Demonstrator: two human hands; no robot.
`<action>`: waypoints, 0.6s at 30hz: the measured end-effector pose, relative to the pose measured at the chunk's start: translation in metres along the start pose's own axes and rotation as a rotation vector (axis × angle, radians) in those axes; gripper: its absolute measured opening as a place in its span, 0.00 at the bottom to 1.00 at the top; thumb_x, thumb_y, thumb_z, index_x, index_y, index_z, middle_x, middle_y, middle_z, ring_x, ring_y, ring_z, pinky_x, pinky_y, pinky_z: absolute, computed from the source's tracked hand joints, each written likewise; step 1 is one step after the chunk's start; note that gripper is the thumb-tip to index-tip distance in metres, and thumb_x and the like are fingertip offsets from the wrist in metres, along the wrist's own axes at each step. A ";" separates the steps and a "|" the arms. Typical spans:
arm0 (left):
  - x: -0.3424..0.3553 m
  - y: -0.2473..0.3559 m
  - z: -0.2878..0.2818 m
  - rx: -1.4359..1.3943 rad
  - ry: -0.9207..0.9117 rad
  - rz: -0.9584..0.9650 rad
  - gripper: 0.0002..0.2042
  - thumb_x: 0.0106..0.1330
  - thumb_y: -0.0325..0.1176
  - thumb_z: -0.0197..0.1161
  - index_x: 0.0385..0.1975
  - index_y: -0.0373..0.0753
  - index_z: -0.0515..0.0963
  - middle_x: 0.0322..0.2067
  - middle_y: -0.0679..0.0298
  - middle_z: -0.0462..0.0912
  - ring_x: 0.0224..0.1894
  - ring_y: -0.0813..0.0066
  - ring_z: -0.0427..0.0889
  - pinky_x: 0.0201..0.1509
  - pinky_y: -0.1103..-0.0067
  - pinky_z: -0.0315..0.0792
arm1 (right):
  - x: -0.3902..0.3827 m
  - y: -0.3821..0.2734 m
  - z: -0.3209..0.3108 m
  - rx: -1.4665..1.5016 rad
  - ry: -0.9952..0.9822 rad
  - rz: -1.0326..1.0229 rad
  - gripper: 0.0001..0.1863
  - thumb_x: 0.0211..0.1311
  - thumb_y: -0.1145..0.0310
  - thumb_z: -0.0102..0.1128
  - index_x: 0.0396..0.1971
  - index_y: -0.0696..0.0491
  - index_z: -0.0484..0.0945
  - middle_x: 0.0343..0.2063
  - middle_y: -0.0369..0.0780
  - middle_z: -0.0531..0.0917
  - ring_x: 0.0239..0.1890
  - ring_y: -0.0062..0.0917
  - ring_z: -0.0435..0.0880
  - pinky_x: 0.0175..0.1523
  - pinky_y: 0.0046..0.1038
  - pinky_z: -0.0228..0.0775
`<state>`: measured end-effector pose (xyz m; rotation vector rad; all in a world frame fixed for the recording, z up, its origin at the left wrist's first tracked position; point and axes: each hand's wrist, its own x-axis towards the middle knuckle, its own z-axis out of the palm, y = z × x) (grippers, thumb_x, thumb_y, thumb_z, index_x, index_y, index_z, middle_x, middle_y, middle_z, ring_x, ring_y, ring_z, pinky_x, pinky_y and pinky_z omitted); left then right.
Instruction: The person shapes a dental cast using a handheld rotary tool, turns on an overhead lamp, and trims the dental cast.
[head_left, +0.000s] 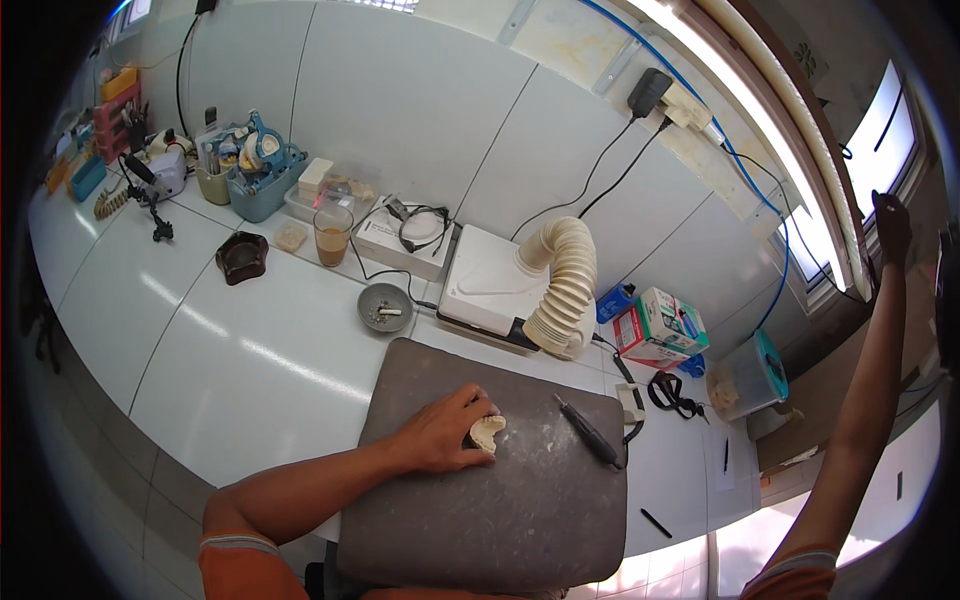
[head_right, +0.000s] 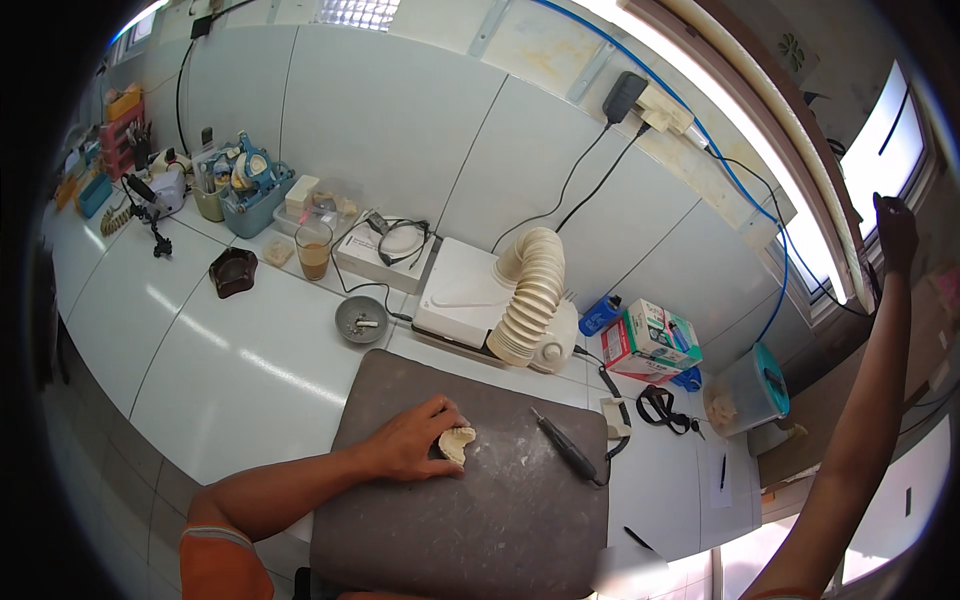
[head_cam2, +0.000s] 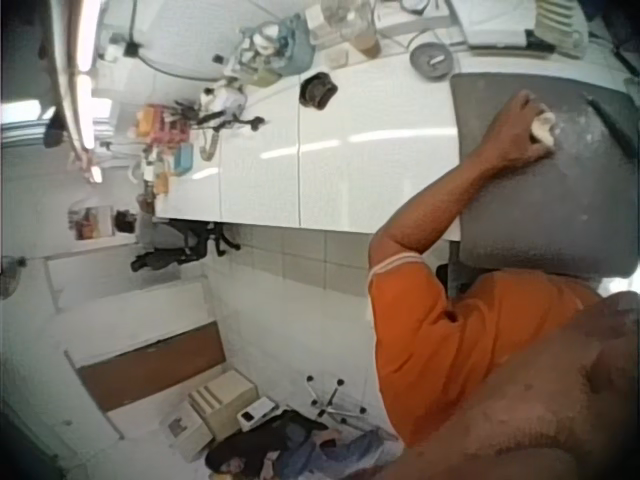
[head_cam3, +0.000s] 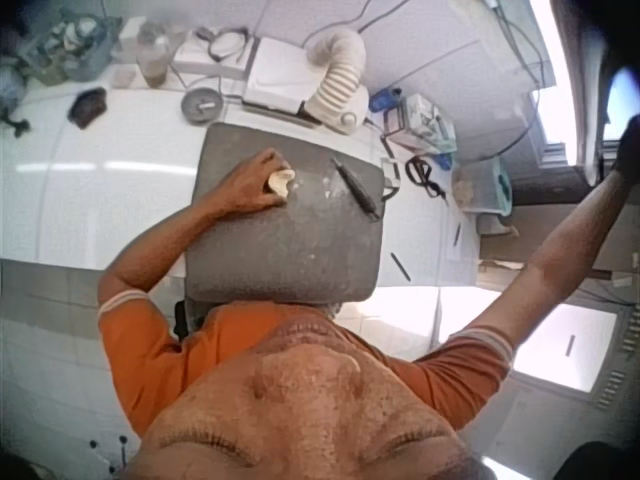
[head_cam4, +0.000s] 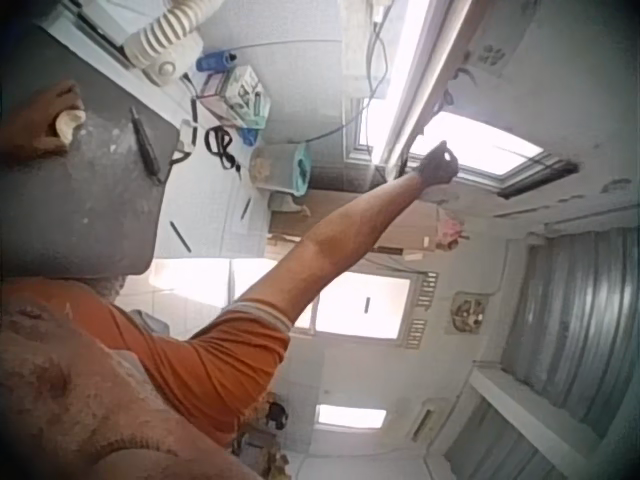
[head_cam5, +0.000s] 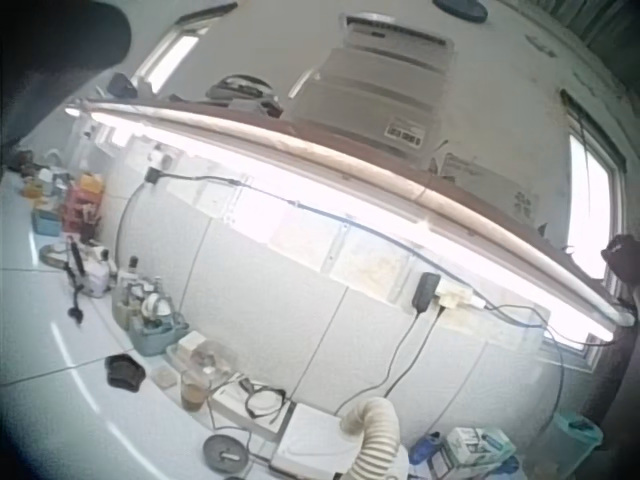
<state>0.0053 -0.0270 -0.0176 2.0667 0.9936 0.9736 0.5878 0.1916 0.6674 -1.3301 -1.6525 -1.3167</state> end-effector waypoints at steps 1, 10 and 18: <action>0.003 -0.003 0.002 -0.012 -0.011 0.039 0.33 0.62 0.46 0.85 0.62 0.39 0.78 0.60 0.55 0.74 0.63 0.48 0.81 0.66 0.59 0.78 | 0.003 0.012 -0.030 -0.041 0.020 0.003 0.19 0.76 0.61 0.70 0.61 0.51 0.89 0.56 0.41 0.92 0.58 0.30 0.91 0.65 0.34 0.81; -0.016 0.010 -0.013 0.086 0.001 -0.090 0.33 0.60 0.47 0.87 0.60 0.38 0.81 0.57 0.53 0.77 0.60 0.49 0.83 0.65 0.61 0.79 | -0.429 -0.380 -0.160 0.933 -0.164 0.096 0.16 0.62 0.88 0.71 0.46 0.55 0.92 0.41 0.41 0.81 0.42 0.27 0.84 0.46 0.25 0.76; 0.007 0.030 -0.006 0.124 -0.066 -0.116 0.33 0.57 0.44 0.89 0.59 0.37 0.82 0.56 0.55 0.77 0.57 0.54 0.83 0.60 0.64 0.80 | -0.655 -0.468 -0.232 1.374 -0.685 1.110 0.16 0.64 0.88 0.72 0.48 0.53 0.93 0.45 0.41 0.81 0.47 0.23 0.86 0.52 0.26 0.81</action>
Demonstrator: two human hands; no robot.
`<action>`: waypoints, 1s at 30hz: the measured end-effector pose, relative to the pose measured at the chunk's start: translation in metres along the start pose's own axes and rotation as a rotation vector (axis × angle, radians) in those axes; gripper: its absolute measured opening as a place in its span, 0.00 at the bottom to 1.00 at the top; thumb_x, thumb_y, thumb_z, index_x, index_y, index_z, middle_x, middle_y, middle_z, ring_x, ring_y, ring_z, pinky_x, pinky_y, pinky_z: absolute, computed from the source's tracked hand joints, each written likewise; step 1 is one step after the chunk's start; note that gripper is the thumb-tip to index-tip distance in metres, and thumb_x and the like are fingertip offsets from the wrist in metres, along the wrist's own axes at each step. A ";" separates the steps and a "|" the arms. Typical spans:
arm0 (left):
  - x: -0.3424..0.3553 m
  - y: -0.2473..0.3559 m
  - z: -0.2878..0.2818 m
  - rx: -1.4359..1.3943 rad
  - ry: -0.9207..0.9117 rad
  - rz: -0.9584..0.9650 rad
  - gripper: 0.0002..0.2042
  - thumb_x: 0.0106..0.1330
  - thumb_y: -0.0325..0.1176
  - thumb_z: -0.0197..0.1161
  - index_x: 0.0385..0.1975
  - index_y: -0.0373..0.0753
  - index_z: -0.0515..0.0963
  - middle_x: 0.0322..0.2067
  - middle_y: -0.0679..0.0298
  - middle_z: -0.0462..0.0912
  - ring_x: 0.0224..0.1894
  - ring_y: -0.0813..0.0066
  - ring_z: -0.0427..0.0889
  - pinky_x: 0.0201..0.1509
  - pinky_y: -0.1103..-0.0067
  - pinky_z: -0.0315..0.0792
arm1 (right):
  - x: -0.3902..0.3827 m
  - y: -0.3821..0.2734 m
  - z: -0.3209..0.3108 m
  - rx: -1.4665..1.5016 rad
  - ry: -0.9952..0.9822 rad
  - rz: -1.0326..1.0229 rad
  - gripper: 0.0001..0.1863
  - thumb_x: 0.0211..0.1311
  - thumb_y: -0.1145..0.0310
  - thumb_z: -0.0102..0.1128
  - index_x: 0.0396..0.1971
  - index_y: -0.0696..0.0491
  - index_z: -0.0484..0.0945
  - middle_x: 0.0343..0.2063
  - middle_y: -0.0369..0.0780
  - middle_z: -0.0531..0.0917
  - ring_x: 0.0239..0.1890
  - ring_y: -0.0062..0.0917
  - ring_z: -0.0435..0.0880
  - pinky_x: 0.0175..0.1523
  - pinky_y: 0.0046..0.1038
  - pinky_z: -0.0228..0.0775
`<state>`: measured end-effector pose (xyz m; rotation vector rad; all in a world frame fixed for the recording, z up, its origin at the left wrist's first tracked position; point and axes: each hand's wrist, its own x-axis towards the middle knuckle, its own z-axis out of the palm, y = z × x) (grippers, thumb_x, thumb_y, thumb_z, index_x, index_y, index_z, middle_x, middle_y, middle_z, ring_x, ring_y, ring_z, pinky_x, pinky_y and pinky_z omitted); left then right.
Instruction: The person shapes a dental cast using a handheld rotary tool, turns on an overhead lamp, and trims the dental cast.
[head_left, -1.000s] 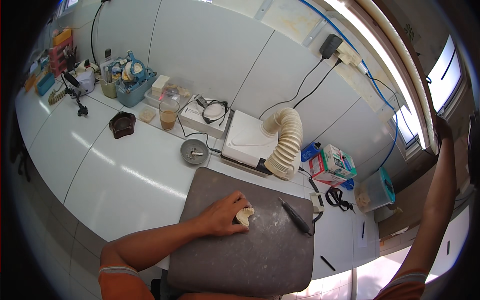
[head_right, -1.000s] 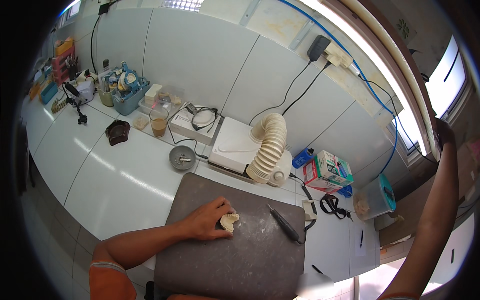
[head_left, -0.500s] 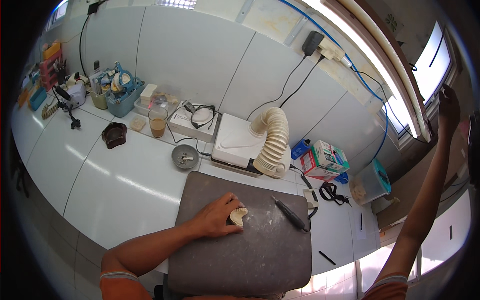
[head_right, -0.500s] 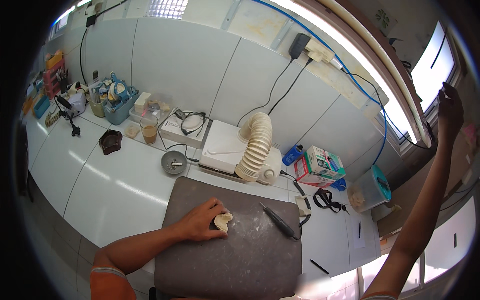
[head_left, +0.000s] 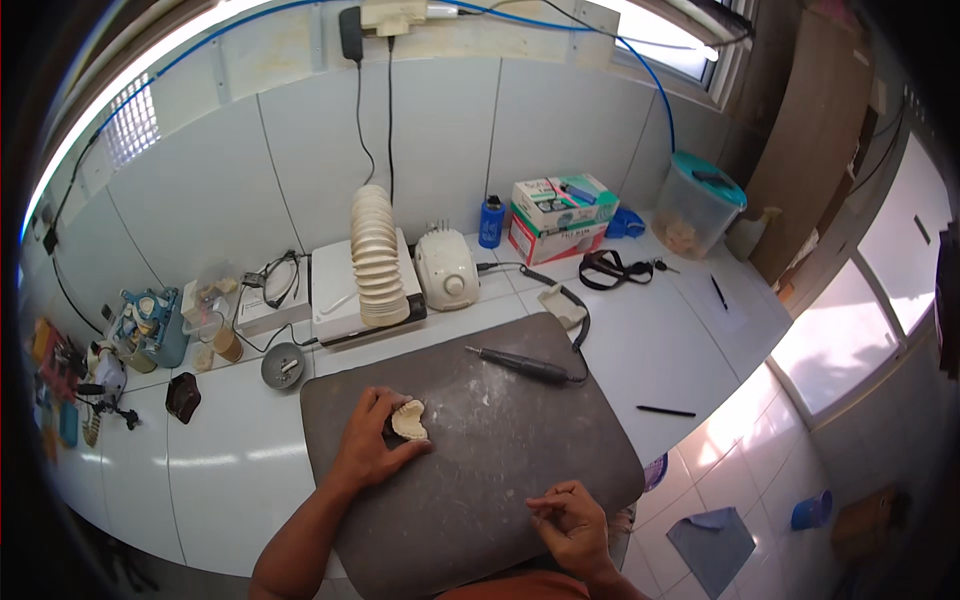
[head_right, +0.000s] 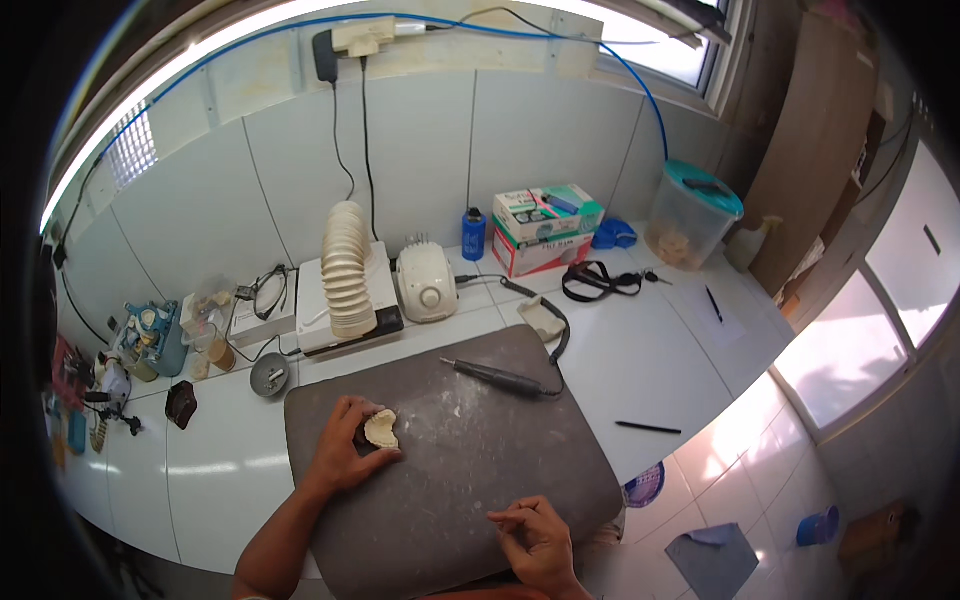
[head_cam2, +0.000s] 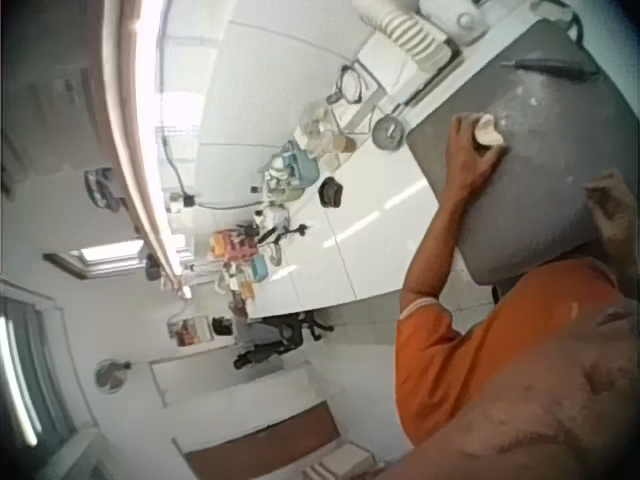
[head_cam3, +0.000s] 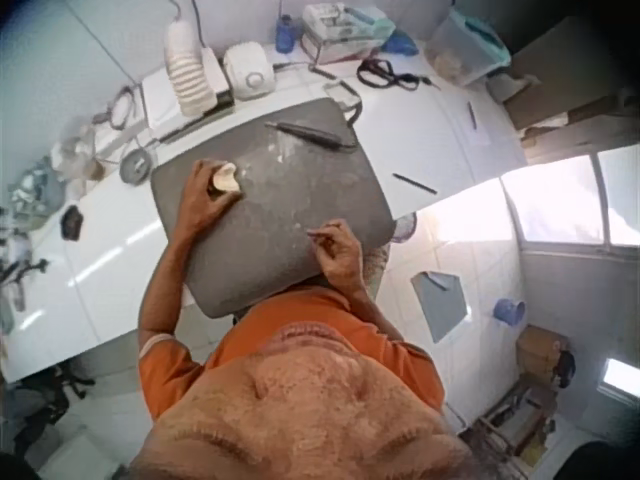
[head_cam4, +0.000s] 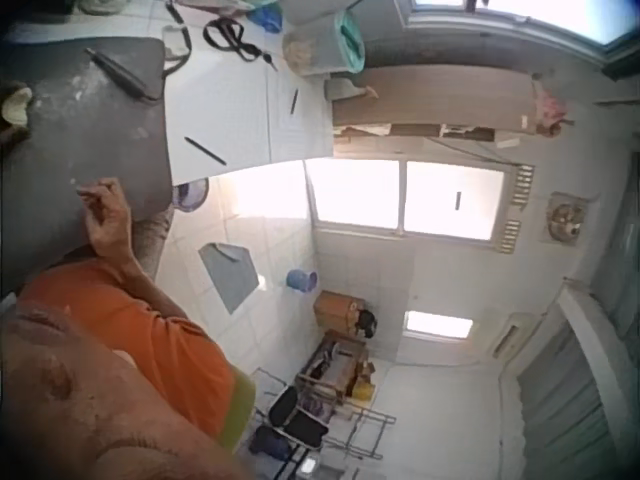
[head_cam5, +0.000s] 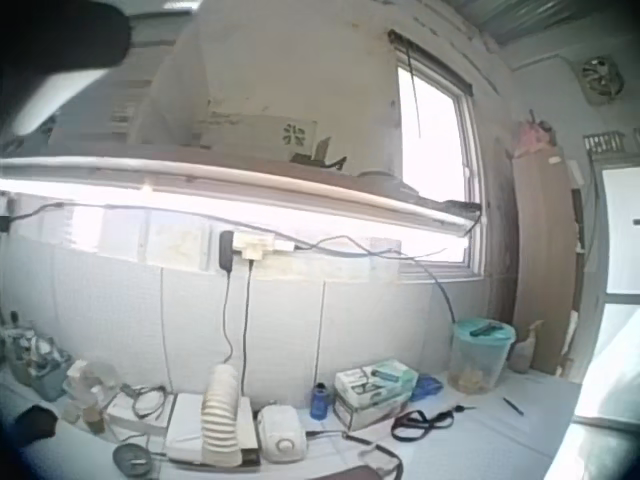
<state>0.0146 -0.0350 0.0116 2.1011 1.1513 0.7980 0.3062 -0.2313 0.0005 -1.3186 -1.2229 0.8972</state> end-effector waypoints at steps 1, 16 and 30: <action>-0.001 0.004 -0.002 0.000 0.006 -0.022 0.33 0.57 0.43 0.89 0.59 0.37 0.82 0.56 0.56 0.77 0.56 0.55 0.83 0.59 0.65 0.81 | -0.015 0.000 0.002 0.022 -0.048 0.025 0.18 0.66 0.86 0.72 0.51 0.51 0.94 0.48 0.40 0.82 0.48 0.23 0.88 0.52 0.26 0.82; -0.003 -0.011 -0.001 0.048 0.056 0.114 0.34 0.59 0.45 0.88 0.61 0.36 0.80 0.57 0.53 0.76 0.60 0.51 0.83 0.63 0.63 0.80 | 0.228 -0.049 0.000 -0.450 -0.192 -0.702 0.26 0.67 0.83 0.67 0.64 0.49 0.86 0.70 0.52 0.80 0.62 0.47 0.88 0.64 0.42 0.83; -0.003 -0.007 0.001 0.012 0.024 -0.004 0.42 0.59 0.47 0.86 0.70 0.35 0.75 0.64 0.49 0.75 0.67 0.45 0.80 0.71 0.60 0.77 | 0.266 -0.003 0.024 -0.527 -0.051 -0.875 0.14 0.67 0.83 0.70 0.50 0.55 0.90 0.34 0.42 0.90 0.32 0.36 0.90 0.49 0.37 0.86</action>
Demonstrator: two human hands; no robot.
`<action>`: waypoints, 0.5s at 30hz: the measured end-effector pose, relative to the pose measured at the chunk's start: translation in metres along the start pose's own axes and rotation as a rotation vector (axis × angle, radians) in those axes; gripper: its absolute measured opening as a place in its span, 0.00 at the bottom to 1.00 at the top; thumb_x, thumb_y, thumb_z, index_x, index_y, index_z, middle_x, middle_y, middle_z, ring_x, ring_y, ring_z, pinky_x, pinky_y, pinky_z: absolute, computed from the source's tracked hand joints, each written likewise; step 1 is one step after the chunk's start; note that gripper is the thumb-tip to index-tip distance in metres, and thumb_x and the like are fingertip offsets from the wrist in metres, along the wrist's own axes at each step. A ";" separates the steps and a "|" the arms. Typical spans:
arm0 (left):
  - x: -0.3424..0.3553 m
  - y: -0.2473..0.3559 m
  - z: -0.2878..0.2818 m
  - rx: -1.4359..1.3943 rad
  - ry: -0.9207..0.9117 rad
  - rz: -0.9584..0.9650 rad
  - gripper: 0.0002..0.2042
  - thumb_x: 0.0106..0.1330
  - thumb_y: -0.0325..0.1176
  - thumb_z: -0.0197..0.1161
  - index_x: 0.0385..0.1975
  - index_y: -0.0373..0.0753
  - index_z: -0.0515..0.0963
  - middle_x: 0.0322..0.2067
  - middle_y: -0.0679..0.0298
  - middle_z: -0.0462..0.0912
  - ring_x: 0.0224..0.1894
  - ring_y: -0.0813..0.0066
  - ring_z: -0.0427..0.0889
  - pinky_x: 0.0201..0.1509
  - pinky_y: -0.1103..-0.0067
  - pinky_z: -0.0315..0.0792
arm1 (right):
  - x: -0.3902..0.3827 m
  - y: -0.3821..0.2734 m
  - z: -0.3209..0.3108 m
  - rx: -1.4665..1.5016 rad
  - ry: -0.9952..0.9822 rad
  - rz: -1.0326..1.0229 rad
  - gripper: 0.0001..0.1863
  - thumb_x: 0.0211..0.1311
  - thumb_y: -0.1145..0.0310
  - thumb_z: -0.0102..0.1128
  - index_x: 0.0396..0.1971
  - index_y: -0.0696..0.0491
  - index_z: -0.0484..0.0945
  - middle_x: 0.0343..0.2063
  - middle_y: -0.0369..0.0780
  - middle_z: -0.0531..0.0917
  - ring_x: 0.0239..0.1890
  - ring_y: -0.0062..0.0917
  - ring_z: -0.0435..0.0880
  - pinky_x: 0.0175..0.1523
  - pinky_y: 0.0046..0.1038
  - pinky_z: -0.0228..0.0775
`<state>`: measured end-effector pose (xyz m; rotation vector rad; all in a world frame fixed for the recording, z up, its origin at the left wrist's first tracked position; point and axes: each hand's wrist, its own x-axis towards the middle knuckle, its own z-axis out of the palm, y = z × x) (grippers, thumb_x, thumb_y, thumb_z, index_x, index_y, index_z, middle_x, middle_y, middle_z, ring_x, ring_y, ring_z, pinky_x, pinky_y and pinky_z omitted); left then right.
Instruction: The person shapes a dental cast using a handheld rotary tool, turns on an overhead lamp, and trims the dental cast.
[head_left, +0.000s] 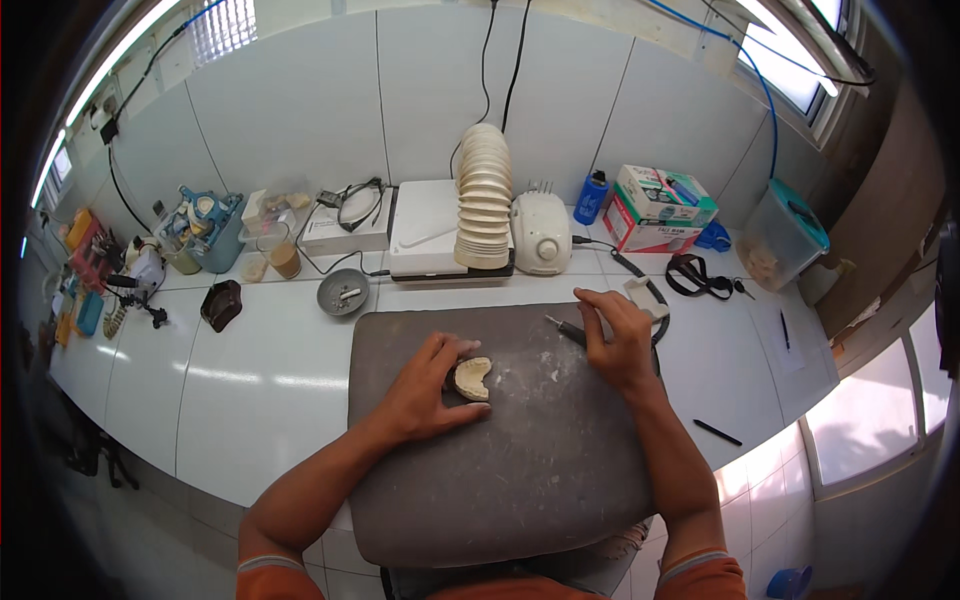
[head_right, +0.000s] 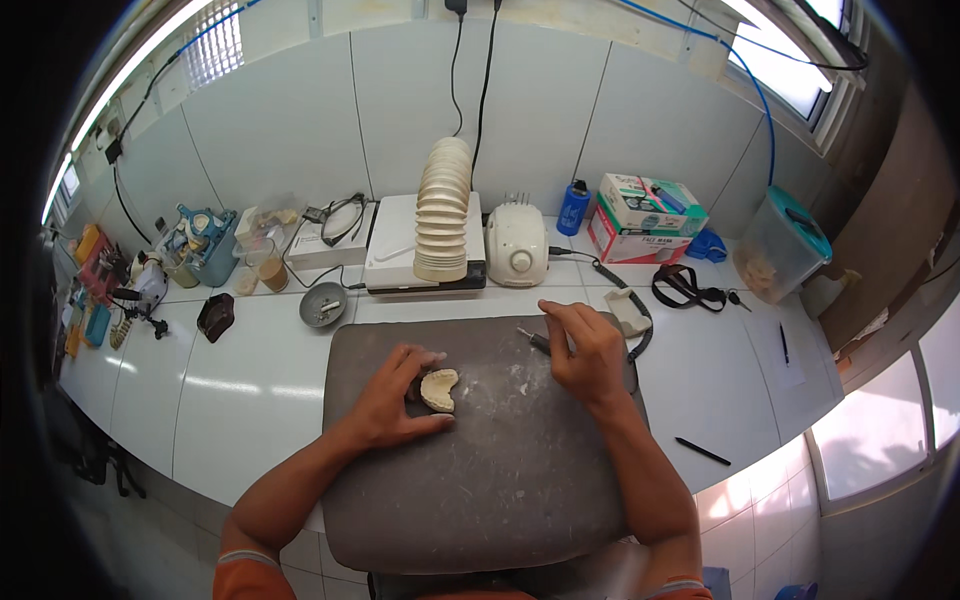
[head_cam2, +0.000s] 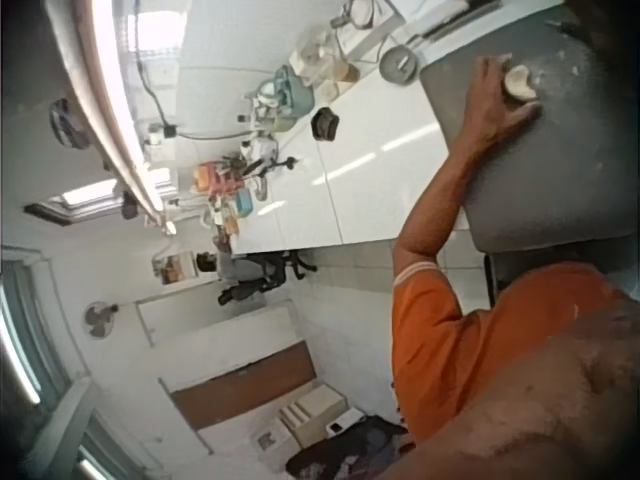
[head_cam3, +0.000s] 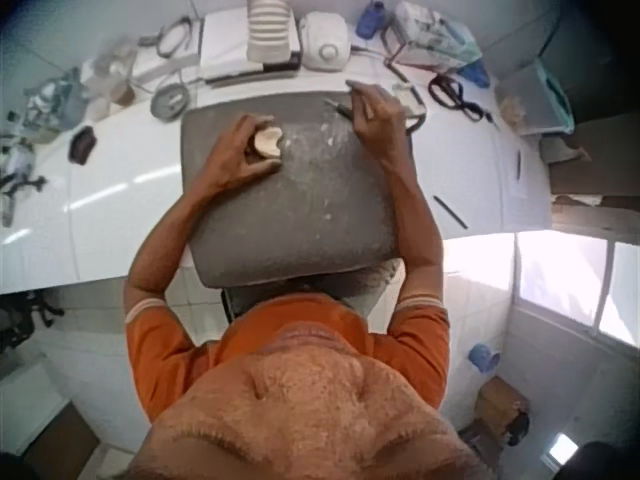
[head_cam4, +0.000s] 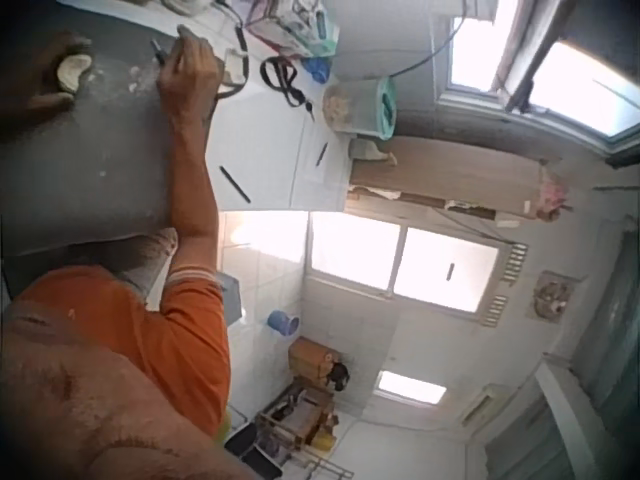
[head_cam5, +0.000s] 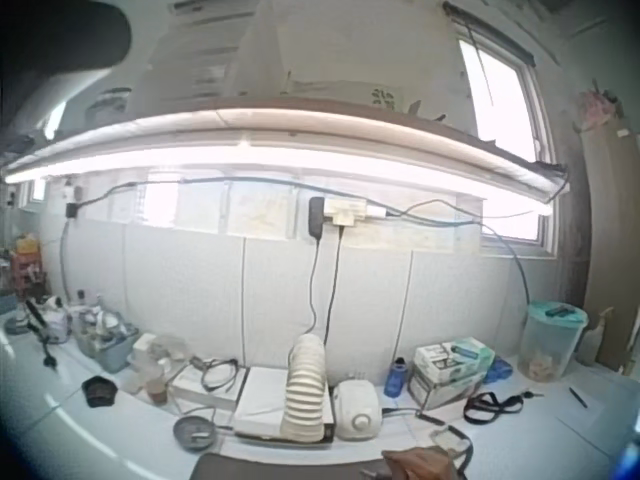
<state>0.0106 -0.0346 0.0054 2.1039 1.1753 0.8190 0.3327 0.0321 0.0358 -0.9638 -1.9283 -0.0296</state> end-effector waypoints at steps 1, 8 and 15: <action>-0.002 -0.003 -0.001 0.022 0.022 0.003 0.42 0.59 0.46 0.87 0.71 0.37 0.75 0.63 0.51 0.74 0.65 0.51 0.81 0.66 0.64 0.80 | -0.003 -0.005 0.000 -0.057 -0.036 -0.071 0.14 0.66 0.83 0.70 0.50 0.55 0.90 0.32 0.41 0.89 0.30 0.34 0.88 0.57 0.42 0.83; 0.000 -0.003 0.001 0.136 0.029 0.031 0.41 0.58 0.46 0.88 0.71 0.41 0.76 0.61 0.56 0.73 0.61 0.57 0.81 0.57 0.69 0.82 | -0.002 -0.021 -0.006 -0.127 -0.071 -0.123 0.17 0.60 0.84 0.67 0.48 0.53 0.90 0.30 0.37 0.87 0.33 0.32 0.85 0.65 0.44 0.74; -0.002 -0.008 0.005 0.158 0.024 0.035 0.37 0.60 0.46 0.87 0.69 0.44 0.80 0.61 0.57 0.74 0.58 0.60 0.82 0.57 0.70 0.82 | -0.028 -0.013 -0.002 -0.382 -0.328 0.187 0.16 0.65 0.64 0.76 0.51 0.51 0.88 0.44 0.42 0.82 0.50 0.38 0.82 0.58 0.41 0.68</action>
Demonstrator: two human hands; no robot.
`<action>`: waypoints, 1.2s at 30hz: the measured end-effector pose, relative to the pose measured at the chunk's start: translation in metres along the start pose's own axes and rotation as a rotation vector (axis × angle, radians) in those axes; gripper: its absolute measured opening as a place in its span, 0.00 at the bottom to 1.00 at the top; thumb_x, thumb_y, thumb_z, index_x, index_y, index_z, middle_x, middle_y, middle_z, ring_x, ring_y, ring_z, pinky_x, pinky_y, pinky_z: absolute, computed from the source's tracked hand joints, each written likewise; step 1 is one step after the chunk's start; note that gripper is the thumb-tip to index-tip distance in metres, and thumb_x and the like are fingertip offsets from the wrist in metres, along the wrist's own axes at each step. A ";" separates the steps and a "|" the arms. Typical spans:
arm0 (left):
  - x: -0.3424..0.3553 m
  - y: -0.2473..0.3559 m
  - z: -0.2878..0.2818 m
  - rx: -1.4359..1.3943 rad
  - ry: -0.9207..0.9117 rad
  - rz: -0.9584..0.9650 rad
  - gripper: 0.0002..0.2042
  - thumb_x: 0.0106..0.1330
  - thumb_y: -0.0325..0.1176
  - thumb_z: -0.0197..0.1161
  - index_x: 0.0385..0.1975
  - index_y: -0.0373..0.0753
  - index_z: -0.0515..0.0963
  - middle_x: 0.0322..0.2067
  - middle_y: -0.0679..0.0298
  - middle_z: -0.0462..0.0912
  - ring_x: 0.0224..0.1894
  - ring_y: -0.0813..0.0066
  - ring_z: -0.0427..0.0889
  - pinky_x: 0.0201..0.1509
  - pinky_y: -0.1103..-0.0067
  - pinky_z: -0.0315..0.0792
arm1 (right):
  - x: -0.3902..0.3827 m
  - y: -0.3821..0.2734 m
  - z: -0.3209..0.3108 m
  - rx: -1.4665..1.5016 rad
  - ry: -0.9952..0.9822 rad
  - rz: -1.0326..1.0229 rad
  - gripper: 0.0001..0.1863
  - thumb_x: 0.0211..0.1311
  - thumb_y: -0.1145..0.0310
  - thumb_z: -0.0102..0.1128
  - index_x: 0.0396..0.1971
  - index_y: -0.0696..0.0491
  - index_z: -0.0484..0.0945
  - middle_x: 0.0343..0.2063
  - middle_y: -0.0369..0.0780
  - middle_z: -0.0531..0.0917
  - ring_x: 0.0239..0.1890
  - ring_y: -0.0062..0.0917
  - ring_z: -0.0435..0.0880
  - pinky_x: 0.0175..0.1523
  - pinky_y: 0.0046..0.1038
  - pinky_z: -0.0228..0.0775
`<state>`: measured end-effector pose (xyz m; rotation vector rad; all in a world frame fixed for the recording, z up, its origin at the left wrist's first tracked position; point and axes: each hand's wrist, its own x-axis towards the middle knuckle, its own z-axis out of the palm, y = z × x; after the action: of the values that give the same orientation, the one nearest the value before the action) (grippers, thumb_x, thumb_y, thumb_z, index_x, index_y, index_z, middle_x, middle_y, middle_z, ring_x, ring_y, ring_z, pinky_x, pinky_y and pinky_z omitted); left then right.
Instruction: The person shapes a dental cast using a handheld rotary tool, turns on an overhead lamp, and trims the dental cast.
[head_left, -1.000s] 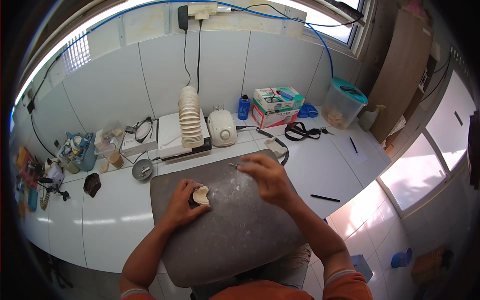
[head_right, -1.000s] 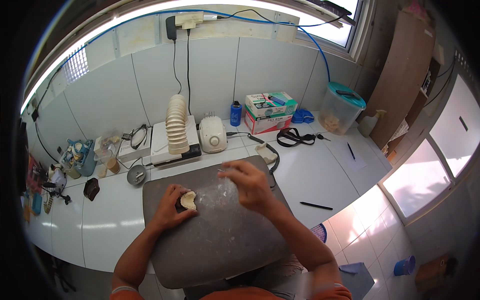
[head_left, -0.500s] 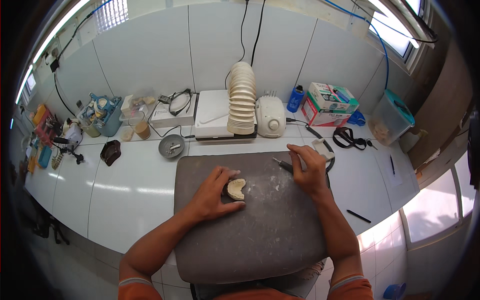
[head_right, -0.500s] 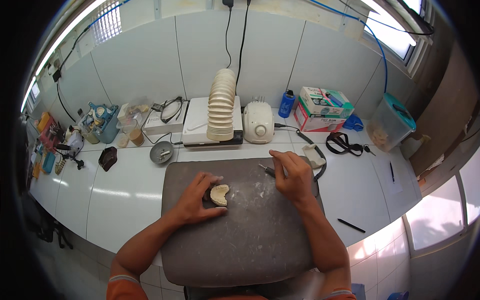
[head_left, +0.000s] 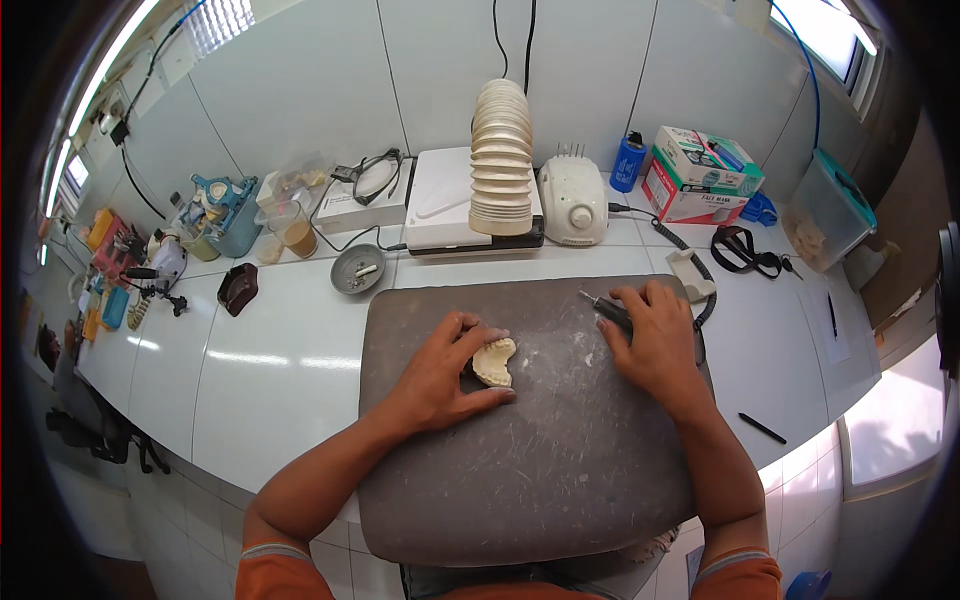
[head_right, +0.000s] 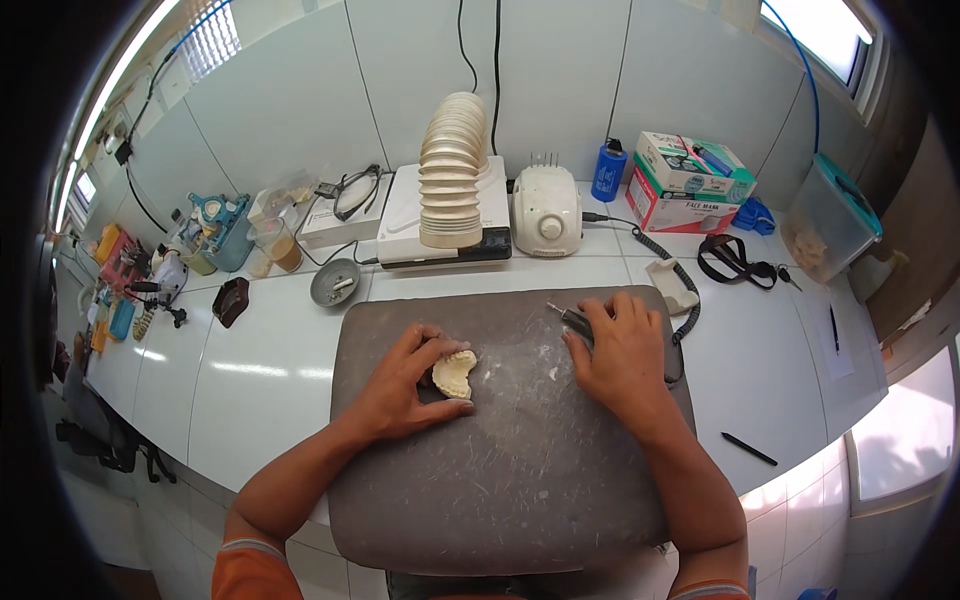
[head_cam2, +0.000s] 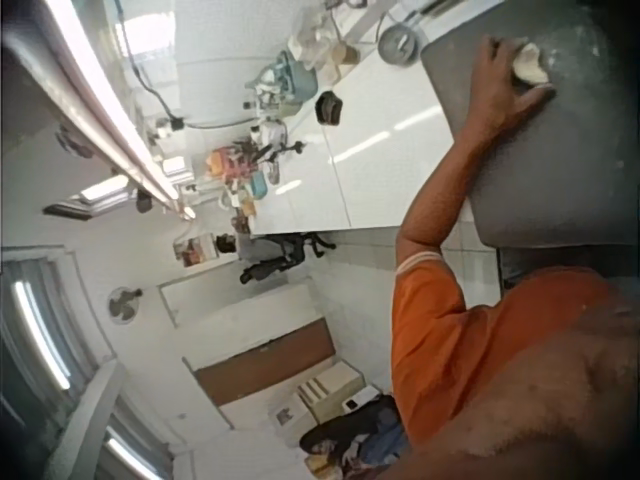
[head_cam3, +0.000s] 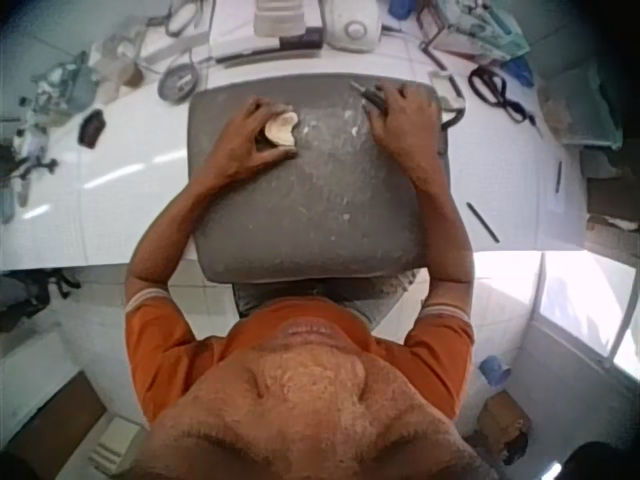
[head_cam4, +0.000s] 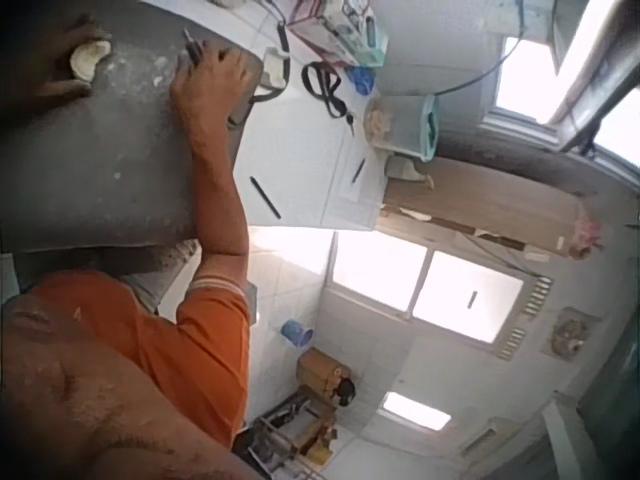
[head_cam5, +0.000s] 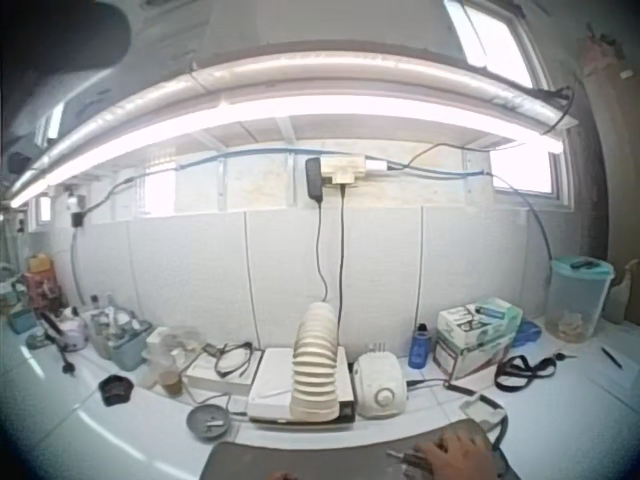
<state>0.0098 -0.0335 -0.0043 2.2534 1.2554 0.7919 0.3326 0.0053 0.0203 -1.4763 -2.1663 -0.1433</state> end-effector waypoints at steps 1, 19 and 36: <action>0.000 0.002 -0.002 -0.006 0.000 -0.001 0.36 0.60 0.45 0.87 0.68 0.44 0.80 0.60 0.57 0.74 0.57 0.61 0.81 0.56 0.70 0.82 | -0.001 0.002 0.003 -0.039 -0.118 0.077 0.19 0.66 0.60 0.78 0.53 0.51 0.87 0.46 0.43 0.81 0.52 0.39 0.81 0.58 0.42 0.67; -0.004 -0.005 -0.008 -0.323 0.046 0.016 0.36 0.62 0.34 0.86 0.69 0.37 0.74 0.57 0.57 0.83 0.58 0.63 0.85 0.65 0.69 0.78 | -0.001 -0.031 -0.020 0.370 -0.288 -0.221 0.14 0.78 0.63 0.65 0.57 0.50 0.83 0.42 0.47 0.87 0.42 0.49 0.89 0.45 0.47 0.79; -0.002 -0.008 -0.008 -0.427 -0.044 0.040 0.35 0.62 0.28 0.75 0.71 0.34 0.69 0.60 0.54 0.83 0.60 0.63 0.87 0.69 0.68 0.79 | -0.009 -0.043 -0.017 0.349 -0.371 -0.236 0.13 0.84 0.58 0.57 0.52 0.52 0.80 0.38 0.48 0.91 0.34 0.51 0.90 0.40 0.51 0.78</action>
<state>-0.0008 -0.0304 -0.0040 1.9419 0.9183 0.9202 0.3024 -0.0263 0.0395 -1.1127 -2.4944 0.4406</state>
